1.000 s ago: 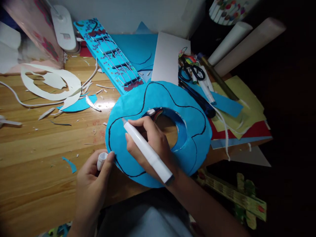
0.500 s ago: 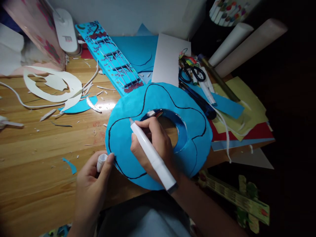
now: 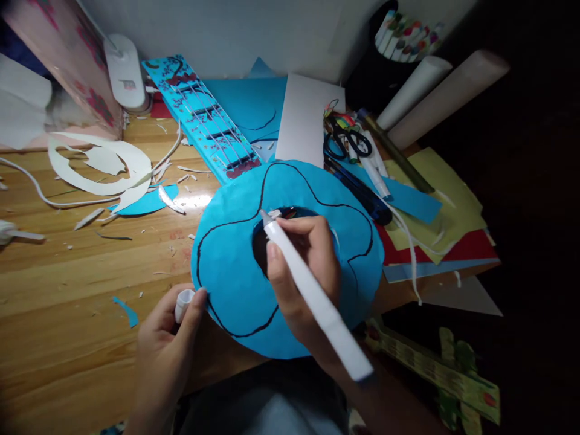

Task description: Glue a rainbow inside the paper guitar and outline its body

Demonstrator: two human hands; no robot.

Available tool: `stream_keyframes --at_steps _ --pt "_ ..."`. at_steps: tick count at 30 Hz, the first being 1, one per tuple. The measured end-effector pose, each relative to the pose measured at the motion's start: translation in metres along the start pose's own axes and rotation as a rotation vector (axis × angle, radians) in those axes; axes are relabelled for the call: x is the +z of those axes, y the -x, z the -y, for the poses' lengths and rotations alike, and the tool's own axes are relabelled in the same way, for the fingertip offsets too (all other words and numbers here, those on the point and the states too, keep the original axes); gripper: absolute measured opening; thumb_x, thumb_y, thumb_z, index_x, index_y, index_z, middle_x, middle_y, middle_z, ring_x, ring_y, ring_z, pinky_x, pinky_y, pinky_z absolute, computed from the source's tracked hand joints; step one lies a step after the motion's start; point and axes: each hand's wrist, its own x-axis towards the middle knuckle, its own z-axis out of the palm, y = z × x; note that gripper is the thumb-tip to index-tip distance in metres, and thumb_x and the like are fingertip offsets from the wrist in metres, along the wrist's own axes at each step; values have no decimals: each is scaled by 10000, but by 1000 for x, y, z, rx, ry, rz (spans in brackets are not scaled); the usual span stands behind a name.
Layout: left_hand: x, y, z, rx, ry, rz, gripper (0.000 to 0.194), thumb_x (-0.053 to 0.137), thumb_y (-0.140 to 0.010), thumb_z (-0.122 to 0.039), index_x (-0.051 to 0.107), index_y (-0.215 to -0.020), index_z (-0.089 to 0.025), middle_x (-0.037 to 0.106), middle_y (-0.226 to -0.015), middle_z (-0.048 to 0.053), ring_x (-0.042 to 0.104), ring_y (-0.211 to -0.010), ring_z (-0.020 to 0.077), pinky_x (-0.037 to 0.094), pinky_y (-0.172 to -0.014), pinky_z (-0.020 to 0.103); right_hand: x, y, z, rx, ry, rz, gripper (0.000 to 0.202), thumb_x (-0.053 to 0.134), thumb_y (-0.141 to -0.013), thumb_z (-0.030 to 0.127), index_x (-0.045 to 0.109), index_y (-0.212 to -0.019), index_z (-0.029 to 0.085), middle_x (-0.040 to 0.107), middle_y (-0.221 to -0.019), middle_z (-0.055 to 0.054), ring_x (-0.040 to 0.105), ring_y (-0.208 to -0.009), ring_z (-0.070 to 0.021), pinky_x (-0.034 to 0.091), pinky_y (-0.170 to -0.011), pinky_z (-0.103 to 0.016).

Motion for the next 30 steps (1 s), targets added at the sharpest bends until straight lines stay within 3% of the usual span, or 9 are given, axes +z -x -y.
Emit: stream_keyframes --at_steps 2,7,9,13,20,26,30 --pt "0 -1 0 -3 -6 1 318 562 -817 -474 534 -670 -194 402 -574 -53 373 -535 87 315 -488 183 -11 -8 2 -31 5 29 161 572 -839 250 554 -998 234 602 -929 -40 600 -785 -176 523 -651 -302" --pt "1 -1 1 -23 -5 -1 329 565 -803 -503 551 -687 -195 420 -574 -49 383 -539 95 329 -491 183 -26 -36 -13 -89 11 394 178 609 -829 258 569 -1002 247 632 -950 -35 621 -912 -213 528 -699 -312" --pt "0 0 2 -27 -8 -2 333 569 -795 -511 562 -689 -195 439 -576 -45 398 -544 99 340 -494 184 -26 -42 -23 -102 -17 449 158 608 -828 241 572 -982 247 632 -950 -31 620 -948 -216 526 -747 -323" --pt "-1 1 2 -24 -26 -1 352 571 -785 -521 563 -659 -192 436 -560 -42 396 -529 98 337 -474 181 -22 -42 -32 -129 -2 403 134 610 -808 205 581 -932 246 627 -941 -15 617 -973 -210 509 -825 -335" --pt "0 0 -3 -52 -48 -42 356 582 -769 -522 555 -640 -191 436 -553 -41 394 -515 97 332 -457 178 -23 -42 -30 -194 126 395 144 611 -786 201 581 -913 261 630 -883 -17 627 -854 -211 516 -736 -332" --pt "1 1 -1 -35 -23 -30 362 574 -782 -523 539 -639 -193 424 -548 -46 391 -515 91 329 -456 167 -28 -41 -30 -201 84 263 110 603 -816 252 589 -924 263 655 -893 -27 633 -833 -208 533 -664 -319" --pt "0 1 1 -45 -11 -24 345 581 -783 -514 553 -666 -191 451 -565 -42 407 -537 98 347 -476 173 -43 -41 -19 -221 115 106 179 628 -808 262 617 -986 253 649 -936 -30 626 -827 -191 534 -697 -317"
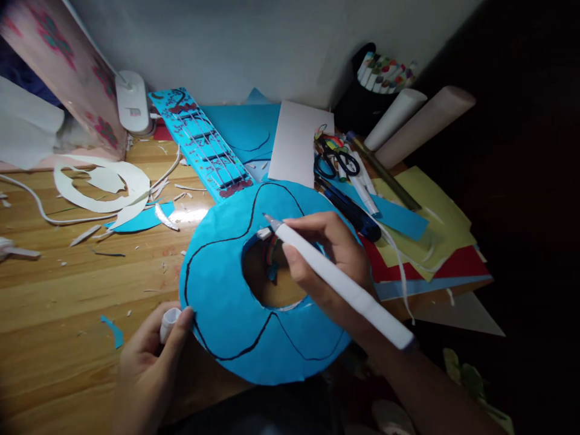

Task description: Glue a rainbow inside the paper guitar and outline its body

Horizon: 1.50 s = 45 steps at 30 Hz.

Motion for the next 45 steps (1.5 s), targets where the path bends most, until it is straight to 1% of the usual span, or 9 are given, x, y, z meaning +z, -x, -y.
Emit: stream_keyframes --at_steps 4,10,15,18,24,29,34,41,45 --pt "-10 -6 -6 -10 13 -53 348 598 -759 -543 588 -719 -197 477 -586 -39 418 -556 110 365 -494 189 -27 7 5 128 1 -62 249 676 -774 294 633 -1019 283 646 -963 -29 618 -783 -208 526 -703 -364" --pt "-35 -28 -23 6 54 -204 348 567 -782 -556 562 -719 -214 530 -645 -30 478 -652 143 396 -593 221 -43 38 5 262 10 82 203 631 -790 402 628 -977 325 645 -889 -40 607 -752 -240 494 -625 -362" --pt "-34 -18 -13 14 93 -265 392 535 -790 -581 589 -849 -197 571 -701 -16 511 -687 147 417 -629 228 -19 62 2 122 -210 275 166 647 -783 353 609 -936 298 613 -795 -42 587 -697 -219 486 -555 -316" --pt "-28 -4 -7 -39 40 -282 403 618 -727 -573 611 -878 -200 566 -679 -33 492 -641 127 390 -575 206 -1 62 5 135 -263 383 73 617 -807 307 575 -850 266 560 -675 -8 545 -604 -175 438 -514 -284" --pt "-32 -13 -11 6 61 -251 347 642 -735 -519 615 -825 -185 553 -685 -29 472 -659 126 375 -606 214 19 28 15 296 -252 671 157 546 -876 371 539 -818 225 551 -664 17 544 -600 -132 419 -499 -224" --pt "-44 -31 -14 39 75 -241 342 621 -752 -522 605 -811 -185 565 -697 -18 516 -706 152 396 -646 232 30 1 17 149 -246 777 100 581 -868 325 561 -899 232 605 -813 1 594 -735 -142 477 -615 -229" --pt "-47 -34 -13 55 84 -255 346 617 -750 -520 625 -828 -182 620 -756 -1 547 -744 166 416 -686 239 40 -8 17 30 -229 848 143 651 -800 259 559 -903 223 622 -852 -7 609 -751 -155 494 -617 -238" --pt "-48 -36 -9 75 124 -208 337 603 -759 -511 612 -816 -180 609 -738 -5 529 -706 157 416 -665 241 45 -4 15 -16 -192 769 98 614 -795 203 545 -862 223 620 -800 2 597 -679 -144 476 -577 -237" --pt "-48 -35 -9 68 128 -221 322 599 -770 -494 603 -823 -177 601 -736 -3 518 -694 150 414 -652 239 43 -2 12 -80 -166 800 115 633 -769 204 562 -856 224 641 -781 2 610 -680 -161 489 -585 -252"
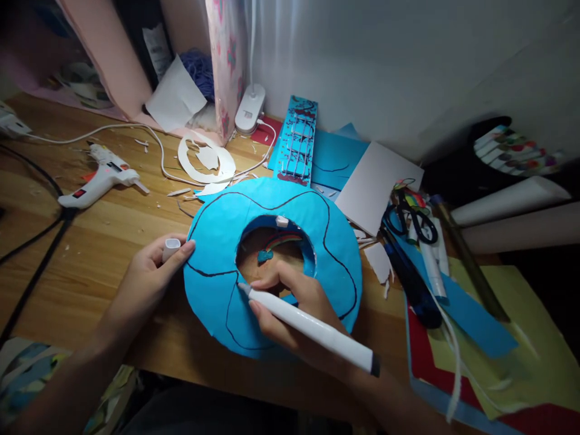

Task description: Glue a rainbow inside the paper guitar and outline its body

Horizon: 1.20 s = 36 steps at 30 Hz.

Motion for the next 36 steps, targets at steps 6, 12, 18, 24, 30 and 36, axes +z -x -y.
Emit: stream_keyframes --at_steps 6,12,18,24,30,36 --pt "2 1 1 10 -5 -9 313 594 -776 -494 599 -823 -185 597 -740 -11 535 -722 155 421 -675 240 -1 3 -3 -24 17 9 142 635 -766 203 557 -879 240 642 -804 -4 607 -685 -170 493 -591 -274" --pt "2 1 2 1 7 -13 329 599 -770 -507 593 -830 -184 594 -729 -11 528 -706 156 417 -659 242 -1 5 -5 -24 31 35 149 627 -779 208 548 -900 241 646 -822 -9 613 -699 -171 491 -608 -280" --pt "2 2 3 6 8 -25 318 608 -772 -491 606 -843 -182 598 -751 -8 532 -729 154 422 -673 235 -1 5 -5 -32 32 66 152 637 -750 192 546 -862 238 666 -798 -2 630 -682 -175 494 -592 -275" --pt "3 3 3 7 2 -28 306 604 -782 -479 605 -844 -179 598 -748 -10 525 -707 145 420 -658 231 0 6 -6 -49 47 68 143 639 -751 196 542 -851 225 674 -788 -9 633 -665 -163 496 -584 -262" --pt "4 2 3 14 9 -16 293 594 -797 -470 592 -840 -180 569 -738 -21 500 -709 134 403 -656 224 -2 6 -6 -68 38 149 158 637 -749 163 534 -851 228 668 -775 3 622 -646 -139 481 -581 -242" --pt "1 1 4 34 -12 -10 277 589 -803 -460 588 -828 -184 547 -721 -29 479 -690 126 390 -648 220 -2 6 -4 -88 29 154 150 630 -726 145 547 -833 210 665 -749 -2 617 -623 -129 465 -555 -223"
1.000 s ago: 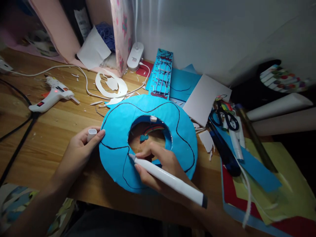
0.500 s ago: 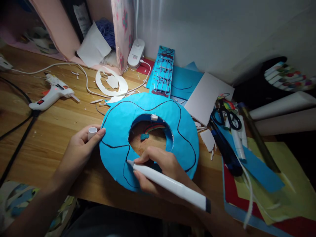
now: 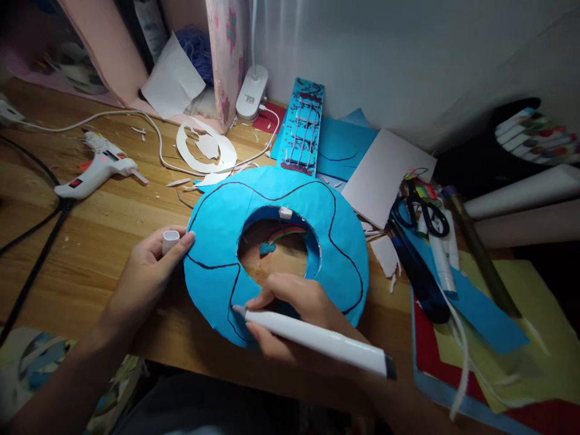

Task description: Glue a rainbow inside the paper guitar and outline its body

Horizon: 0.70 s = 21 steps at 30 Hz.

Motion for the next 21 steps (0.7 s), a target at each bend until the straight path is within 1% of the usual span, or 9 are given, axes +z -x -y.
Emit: stream_keyframes --at_steps 2,6,9,13,16,19,21 --pt "0 0 1 2 9 0 276 588 -804 -460 587 -828 -185 550 -728 -27 487 -703 129 394 -658 222 0 0 0 7 8 -25 148 626 -727 143 544 -830 212 665 -745 -2 611 -617 -126 462 -554 -224" --pt "1 1 1 -13 15 -5 281 596 -797 -462 589 -836 -183 543 -726 -28 477 -694 127 391 -647 222 0 0 1 -23 17 12 177 645 -683 116 556 -800 214 651 -729 14 608 -634 -126 453 -566 -226" --pt "1 1 0 -14 9 -12 284 598 -795 -463 591 -829 -181 544 -722 -29 477 -692 125 390 -646 221 0 -1 2 -17 12 -16 152 627 -697 118 555 -797 207 649 -722 10 605 -628 -129 452 -563 -235" --pt "1 1 -1 -15 11 -18 279 603 -792 -458 598 -832 -182 557 -730 -30 486 -694 122 394 -643 217 1 -1 2 -38 5 6 152 640 -684 122 558 -783 203 650 -715 6 602 -628 -134 451 -565 -243" --pt "2 0 -1 -11 14 -15 276 605 -792 -454 604 -842 -183 564 -736 -29 491 -695 122 397 -645 219 2 0 1 -26 0 -6 155 639 -691 125 570 -806 203 653 -723 4 603 -631 -131 450 -561 -238" --pt "2 0 -1 -10 19 -16 274 606 -792 -455 604 -838 -185 563 -734 -30 490 -697 122 397 -649 217 1 -1 1 -42 4 13 149 650 -674 126 573 -775 203 649 -699 9 595 -614 -130 440 -546 -233" --pt "2 1 -1 -14 19 -18 275 606 -791 -459 602 -832 -187 561 -728 -33 486 -689 119 395 -643 214 1 -1 1 -36 1 1 141 649 -686 135 576 -788 200 651 -705 7 593 -612 -127 439 -543 -230"
